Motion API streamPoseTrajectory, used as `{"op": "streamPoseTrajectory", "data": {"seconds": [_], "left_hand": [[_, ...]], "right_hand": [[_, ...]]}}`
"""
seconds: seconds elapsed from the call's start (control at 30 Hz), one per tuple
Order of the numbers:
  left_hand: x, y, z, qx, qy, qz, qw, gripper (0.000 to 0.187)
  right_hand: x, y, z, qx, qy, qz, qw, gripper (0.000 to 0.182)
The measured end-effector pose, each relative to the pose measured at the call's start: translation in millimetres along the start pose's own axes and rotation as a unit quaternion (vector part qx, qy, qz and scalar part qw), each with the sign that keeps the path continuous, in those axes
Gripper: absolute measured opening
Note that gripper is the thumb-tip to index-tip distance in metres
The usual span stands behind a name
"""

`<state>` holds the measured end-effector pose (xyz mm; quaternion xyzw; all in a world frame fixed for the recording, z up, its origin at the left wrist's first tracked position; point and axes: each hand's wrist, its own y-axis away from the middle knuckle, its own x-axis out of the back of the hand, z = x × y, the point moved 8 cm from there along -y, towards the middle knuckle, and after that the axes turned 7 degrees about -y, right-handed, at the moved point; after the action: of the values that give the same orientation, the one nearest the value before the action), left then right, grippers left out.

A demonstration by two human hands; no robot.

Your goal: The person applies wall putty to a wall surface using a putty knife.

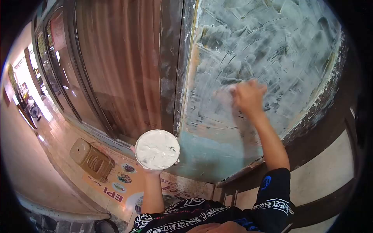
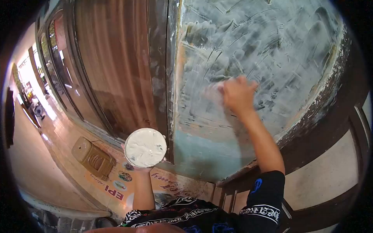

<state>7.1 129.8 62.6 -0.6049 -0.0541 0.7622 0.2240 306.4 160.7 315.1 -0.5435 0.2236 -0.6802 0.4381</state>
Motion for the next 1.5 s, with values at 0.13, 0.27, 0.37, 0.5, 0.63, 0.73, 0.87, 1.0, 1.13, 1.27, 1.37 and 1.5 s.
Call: {"op": "streamPoseTrajectory", "data": {"seconds": [0.13, 0.27, 0.37, 0.5, 0.63, 0.73, 0.87, 1.0, 1.13, 1.27, 1.37, 1.5], "left_hand": [[-11.5, -5.4, -5.2, 0.024, 0.017, -0.013, 0.999, 0.102], [-16.5, -7.3, -21.2, 0.052, 0.114, -0.024, 0.992, 0.103], [3.1, -13.1, -45.6, 0.111, -0.014, -0.027, 0.993, 0.102], [6.7, -12.0, -93.5, 0.176, -0.027, 0.089, 0.980, 0.093], [-13.2, -3.0, -125.0, 0.232, 0.108, -0.007, 0.967, 0.089], [-14.9, 2.0, -138.3, 0.249, 0.079, -0.007, 0.965, 0.093], [-8.2, 7.7, -158.3, 0.252, 0.024, 0.021, 0.967, 0.089], [-0.6, 22.2, -184.7, 0.257, 0.024, 0.022, 0.966, 0.086], [-16.0, 44.5, -214.4, 0.273, -0.037, 0.067, 0.959, 0.084], [-22.4, 63.6, -244.9, 0.291, 0.210, -0.009, 0.933, 0.087], [-24.7, 66.9, -243.5, 0.269, 0.178, 0.022, 0.946, 0.087], [-25.1, 63.7, -235.8, 0.228, 0.058, 0.080, 0.969, 0.087]], "right_hand": [[107.3, -17.5, 59.2, -0.066, 0.007, 0.225, 0.972, 0.014], [94.2, 53.2, 74.3, -0.269, -0.267, 0.177, 0.908, 0.017], [12.9, 134.4, 25.9, -0.331, -0.468, 0.028, 0.819, 0.021], [-56.2, 206.3, -50.9, -0.479, -0.688, -0.056, 0.542, 0.014], [-55.6, 232.3, -76.4, -0.498, -0.778, -0.077, 0.375, 0.025], [-48.5, 243.3, -67.3, -0.495, -0.764, -0.099, 0.403, 0.027], [-42.5, 258.8, -51.6, -0.513, -0.751, -0.086, 0.408, 0.025], [-37.0, 278.3, -33.5, -0.531, -0.747, -0.061, 0.396, 0.025], [-67.9, 326.2, -12.8, -0.571, -0.748, -0.014, 0.338, 0.025], [-100.9, 381.3, -5.8, -0.598, -0.776, -0.015, 0.198, 0.027], [-79.3, 384.1, -11.8, -0.627, -0.768, -0.018, 0.131, 0.030], [-42.9, 359.6, -17.1, -0.603, -0.773, 0.008, 0.196, 0.039]]}}
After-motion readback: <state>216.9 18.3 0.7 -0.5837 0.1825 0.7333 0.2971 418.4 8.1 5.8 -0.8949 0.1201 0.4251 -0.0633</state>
